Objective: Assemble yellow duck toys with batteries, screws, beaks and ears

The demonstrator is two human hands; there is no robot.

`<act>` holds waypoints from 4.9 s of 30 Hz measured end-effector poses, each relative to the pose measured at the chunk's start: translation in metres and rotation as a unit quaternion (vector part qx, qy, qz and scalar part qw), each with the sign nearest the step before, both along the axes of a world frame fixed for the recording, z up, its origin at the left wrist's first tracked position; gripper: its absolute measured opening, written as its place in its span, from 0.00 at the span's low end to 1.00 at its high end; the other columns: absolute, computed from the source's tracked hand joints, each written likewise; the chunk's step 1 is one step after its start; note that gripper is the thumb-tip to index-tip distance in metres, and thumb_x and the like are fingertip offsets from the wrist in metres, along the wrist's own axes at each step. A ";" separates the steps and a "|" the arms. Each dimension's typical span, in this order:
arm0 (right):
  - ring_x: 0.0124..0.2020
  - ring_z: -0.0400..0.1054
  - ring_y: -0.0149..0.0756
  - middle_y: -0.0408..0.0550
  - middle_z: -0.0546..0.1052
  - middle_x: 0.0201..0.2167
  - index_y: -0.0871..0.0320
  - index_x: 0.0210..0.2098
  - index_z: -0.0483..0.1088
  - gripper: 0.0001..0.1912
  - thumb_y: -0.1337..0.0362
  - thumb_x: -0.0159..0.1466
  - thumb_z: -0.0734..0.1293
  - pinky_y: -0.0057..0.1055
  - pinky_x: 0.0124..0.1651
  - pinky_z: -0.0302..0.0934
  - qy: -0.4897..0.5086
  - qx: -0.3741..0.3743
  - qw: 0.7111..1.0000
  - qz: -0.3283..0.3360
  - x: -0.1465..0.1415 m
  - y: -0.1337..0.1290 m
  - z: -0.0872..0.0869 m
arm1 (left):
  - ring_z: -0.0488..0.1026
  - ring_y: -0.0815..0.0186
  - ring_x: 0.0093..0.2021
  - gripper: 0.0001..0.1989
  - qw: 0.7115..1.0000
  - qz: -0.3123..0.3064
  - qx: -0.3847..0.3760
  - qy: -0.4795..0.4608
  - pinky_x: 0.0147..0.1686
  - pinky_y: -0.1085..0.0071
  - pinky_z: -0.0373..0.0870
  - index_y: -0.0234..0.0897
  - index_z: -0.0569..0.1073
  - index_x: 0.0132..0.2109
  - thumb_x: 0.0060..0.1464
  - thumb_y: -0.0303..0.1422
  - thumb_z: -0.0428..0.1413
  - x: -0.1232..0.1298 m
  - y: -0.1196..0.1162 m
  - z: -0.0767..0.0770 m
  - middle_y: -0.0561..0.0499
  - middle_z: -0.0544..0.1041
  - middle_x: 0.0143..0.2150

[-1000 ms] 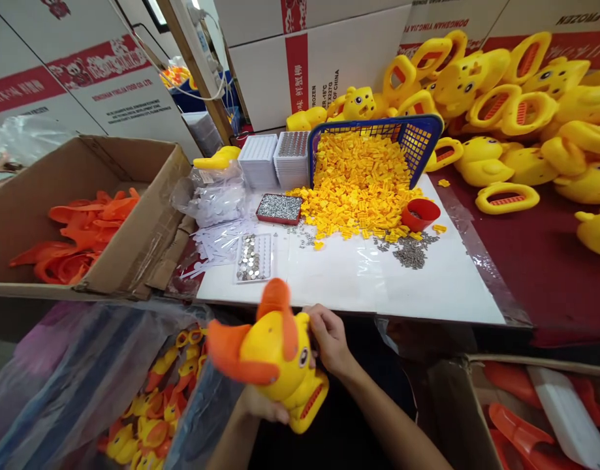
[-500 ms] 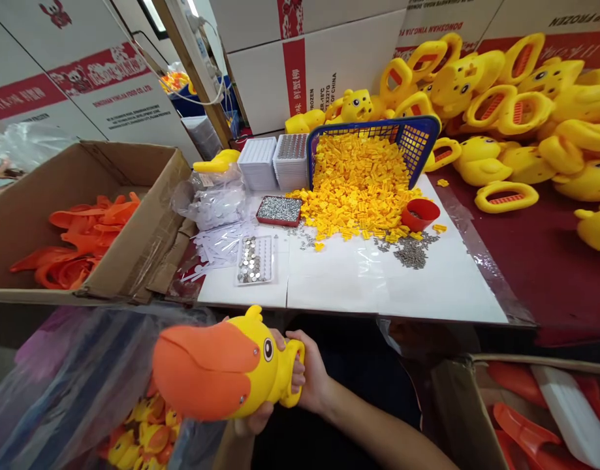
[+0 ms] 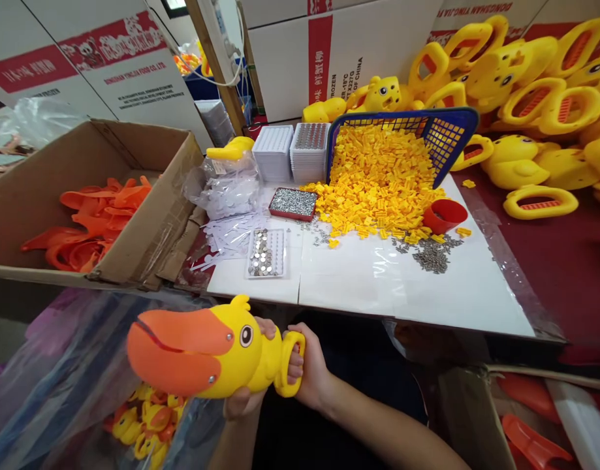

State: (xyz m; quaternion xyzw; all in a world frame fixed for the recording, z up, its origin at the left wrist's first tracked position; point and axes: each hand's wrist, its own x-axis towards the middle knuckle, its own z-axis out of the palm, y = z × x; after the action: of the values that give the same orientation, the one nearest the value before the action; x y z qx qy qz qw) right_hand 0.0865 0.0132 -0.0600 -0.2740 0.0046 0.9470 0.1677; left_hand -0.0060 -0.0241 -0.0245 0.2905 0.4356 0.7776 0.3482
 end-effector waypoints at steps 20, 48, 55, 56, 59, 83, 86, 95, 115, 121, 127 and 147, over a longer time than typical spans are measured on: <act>0.75 0.43 0.59 0.73 0.56 0.71 0.74 0.58 0.69 0.21 0.66 0.69 0.65 0.61 0.75 0.37 -0.343 0.831 0.435 0.056 -0.119 0.086 0.042 | 0.64 0.65 0.22 0.37 0.968 0.243 -0.058 -0.039 0.23 0.63 0.67 0.41 0.71 0.37 0.24 0.63 0.60 -0.083 -0.015 0.019 0.54 0.69 0.27; 0.43 0.72 0.40 0.53 0.77 0.37 0.55 0.36 0.66 0.06 0.62 0.69 0.60 0.42 0.51 0.70 -0.219 0.772 0.569 -0.178 -0.067 0.066 0.022 | 0.77 0.51 0.33 0.32 0.979 0.160 -0.099 -0.076 0.33 0.54 0.79 0.38 0.74 0.45 0.33 0.51 0.65 -0.066 -0.021 0.005 0.47 0.77 0.32; 0.16 0.37 0.26 0.29 0.45 0.17 0.50 0.37 0.56 0.10 0.52 0.68 0.60 0.23 0.18 0.42 -0.241 0.496 0.742 -0.381 0.015 0.092 0.065 | 0.81 0.54 0.42 0.47 0.938 0.074 -0.117 0.319 0.40 0.60 0.82 0.41 0.65 0.64 0.36 0.38 0.73 -0.015 0.012 0.003 0.43 0.79 0.51; 0.15 0.35 0.27 0.28 0.43 0.16 0.50 0.36 0.56 0.11 0.51 0.67 0.60 0.23 0.17 0.41 -0.237 0.469 0.747 -0.407 0.031 0.098 0.071 | 0.81 0.52 0.46 0.47 0.916 0.040 -0.086 0.390 0.43 0.59 0.81 0.40 0.63 0.66 0.40 0.37 0.71 -0.004 0.024 0.009 0.41 0.78 0.54; 0.15 0.34 0.27 0.29 0.43 0.14 0.51 0.32 0.56 0.13 0.50 0.63 0.60 0.24 0.17 0.41 -0.232 0.403 0.740 -0.486 0.075 0.107 0.085 | 0.80 0.50 0.50 0.44 0.846 -0.042 -0.042 0.531 0.47 0.57 0.80 0.40 0.57 0.69 0.48 0.34 0.65 0.029 0.056 0.026 0.39 0.77 0.56; 0.30 0.71 0.33 0.42 0.77 0.27 0.54 0.38 0.77 0.06 0.66 0.68 0.67 0.35 0.40 0.68 -0.405 0.613 0.472 -0.487 0.114 0.084 0.058 | 0.75 0.52 0.33 0.42 0.656 -0.125 -0.275 0.692 0.33 0.61 0.72 0.41 0.56 0.72 0.54 0.41 0.62 0.104 0.076 0.034 0.46 0.75 0.36; 0.37 0.75 0.36 0.45 0.80 0.31 0.55 0.37 0.77 0.06 0.66 0.68 0.67 0.36 0.42 0.70 -0.437 0.653 0.501 -0.363 0.125 0.072 0.063 | 0.76 0.51 0.35 0.38 0.656 -0.120 -0.301 0.682 0.34 0.60 0.72 0.35 0.57 0.71 0.58 0.40 0.59 0.110 0.077 0.038 0.43 0.75 0.37; 0.41 0.74 0.38 0.47 0.81 0.35 0.54 0.38 0.76 0.06 0.70 0.68 0.67 0.37 0.46 0.71 -0.520 0.716 0.372 -0.283 0.123 0.070 0.074 | 0.77 0.52 0.33 0.35 0.637 -0.097 -0.322 0.694 0.34 0.62 0.72 0.27 0.55 0.71 0.61 0.36 0.54 0.119 0.072 0.038 0.42 0.76 0.35; 0.35 0.76 0.33 0.44 0.80 0.33 0.55 0.37 0.76 0.03 0.64 0.67 0.69 0.26 0.37 0.71 -0.445 0.681 0.523 -0.254 0.138 0.061 0.081 | 0.79 0.52 0.39 0.39 0.646 -0.121 -0.346 0.669 0.39 0.61 0.74 0.28 0.53 0.72 0.60 0.37 0.56 0.119 0.075 0.043 0.40 0.77 0.40; 0.39 0.78 0.34 0.46 0.82 0.40 0.54 0.46 0.75 0.09 0.69 0.70 0.65 0.27 0.41 0.73 -0.536 0.720 0.383 -0.219 0.147 0.058 0.089 | 0.78 0.51 0.38 0.40 0.619 -0.120 -0.361 0.687 0.38 0.59 0.74 0.30 0.54 0.72 0.59 0.39 0.58 0.124 0.075 0.043 0.41 0.77 0.39; 0.45 0.75 0.35 0.48 0.80 0.42 0.55 0.45 0.74 0.12 0.76 0.69 0.64 0.32 0.50 0.72 -0.544 0.765 0.291 -0.185 0.153 0.056 0.094 | 0.77 0.52 0.37 0.39 0.599 -0.119 -0.362 0.705 0.37 0.59 0.74 0.32 0.53 0.73 0.60 0.38 0.57 0.126 0.072 0.043 0.41 0.76 0.40; 0.43 0.70 0.46 0.56 0.76 0.42 0.58 0.47 0.74 0.15 0.75 0.68 0.58 0.41 0.41 0.70 -0.563 0.785 0.253 -0.056 0.123 0.050 0.099 | 0.77 0.53 0.38 0.34 0.570 -0.176 -0.397 0.698 0.38 0.60 0.72 0.33 0.50 0.75 0.64 0.25 0.47 0.126 0.076 0.057 0.38 0.75 0.43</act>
State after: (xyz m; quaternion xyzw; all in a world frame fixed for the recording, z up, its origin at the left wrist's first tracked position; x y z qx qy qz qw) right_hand 0.2094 0.0634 0.0386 -0.4709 -0.8211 0.0796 0.3125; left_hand 0.1199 0.0515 0.0328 0.6468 0.7485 0.0062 0.1461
